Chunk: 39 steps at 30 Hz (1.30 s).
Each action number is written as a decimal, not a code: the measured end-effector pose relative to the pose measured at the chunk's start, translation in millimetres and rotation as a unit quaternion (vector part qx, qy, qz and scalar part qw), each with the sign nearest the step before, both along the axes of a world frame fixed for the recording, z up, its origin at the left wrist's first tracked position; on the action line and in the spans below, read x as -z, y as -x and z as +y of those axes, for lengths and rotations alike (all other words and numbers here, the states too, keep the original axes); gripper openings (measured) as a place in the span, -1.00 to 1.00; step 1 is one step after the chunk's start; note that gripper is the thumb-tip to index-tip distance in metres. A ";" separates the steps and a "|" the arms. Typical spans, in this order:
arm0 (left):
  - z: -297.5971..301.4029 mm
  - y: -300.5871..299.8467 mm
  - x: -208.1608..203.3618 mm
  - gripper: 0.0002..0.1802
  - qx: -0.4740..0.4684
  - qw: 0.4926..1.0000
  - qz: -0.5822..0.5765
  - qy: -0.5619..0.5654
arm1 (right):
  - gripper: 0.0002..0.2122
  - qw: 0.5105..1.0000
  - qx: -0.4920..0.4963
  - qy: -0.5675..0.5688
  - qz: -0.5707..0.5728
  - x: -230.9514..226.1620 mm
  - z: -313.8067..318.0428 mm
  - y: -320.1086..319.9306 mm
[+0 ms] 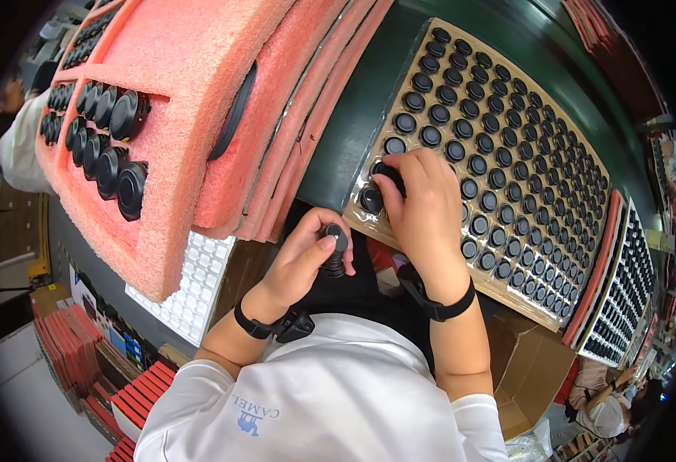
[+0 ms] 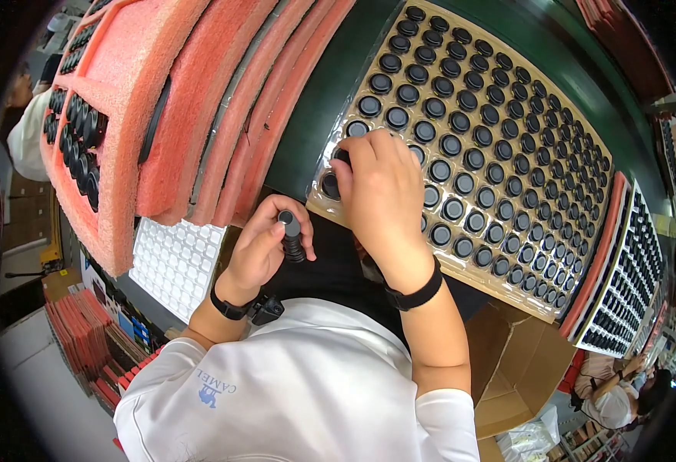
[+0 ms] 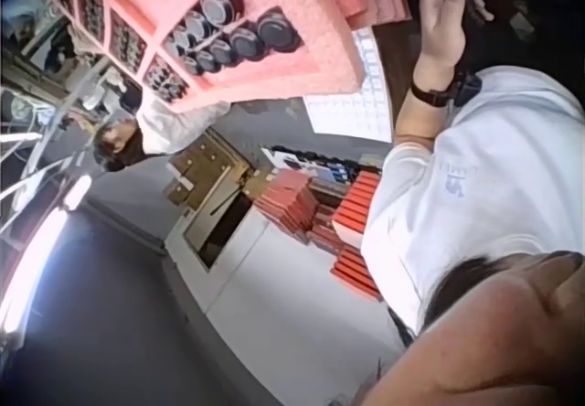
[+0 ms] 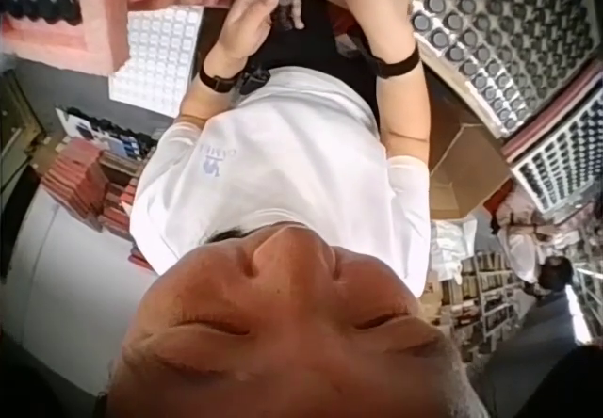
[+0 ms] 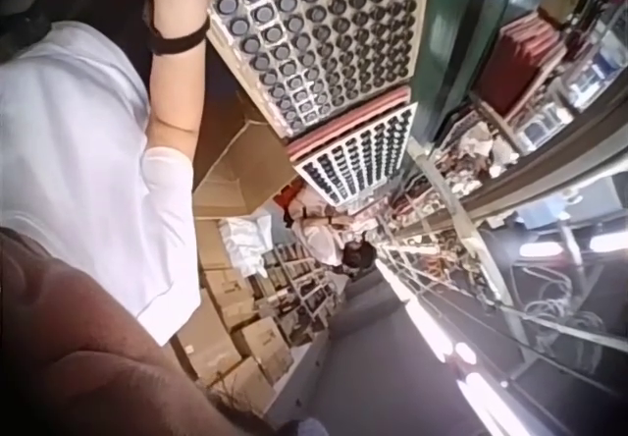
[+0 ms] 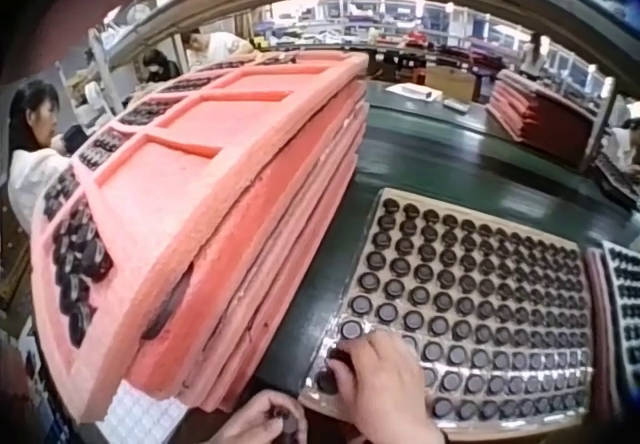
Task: The person picks up a black component and a cap from a pink tray, fits them together by hand, and places the assembled unit into a white tray. After repeating this, the person moves the pink tray aside, retrieves a large sheet of caps, and continues the assembly.
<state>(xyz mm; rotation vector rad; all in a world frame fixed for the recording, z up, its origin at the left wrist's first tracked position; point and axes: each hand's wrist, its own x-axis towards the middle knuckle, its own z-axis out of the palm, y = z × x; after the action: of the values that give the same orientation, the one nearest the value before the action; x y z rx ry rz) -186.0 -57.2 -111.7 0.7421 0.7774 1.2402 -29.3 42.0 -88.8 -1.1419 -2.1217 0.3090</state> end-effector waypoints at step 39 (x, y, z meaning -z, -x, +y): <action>8.9 -89.9 -54.6 -0.38 0.142 0.989 0.047 0.015 | -0.68 0.579 -0.196 0.441 0.657 -15.2 -87.4 -105.4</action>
<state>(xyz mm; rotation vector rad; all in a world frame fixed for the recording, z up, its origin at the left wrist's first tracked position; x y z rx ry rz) -96.1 -48.3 -57.1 0.8598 0.7371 0.9415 76.1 -45.4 -73.6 -0.4071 -0.6675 1.8861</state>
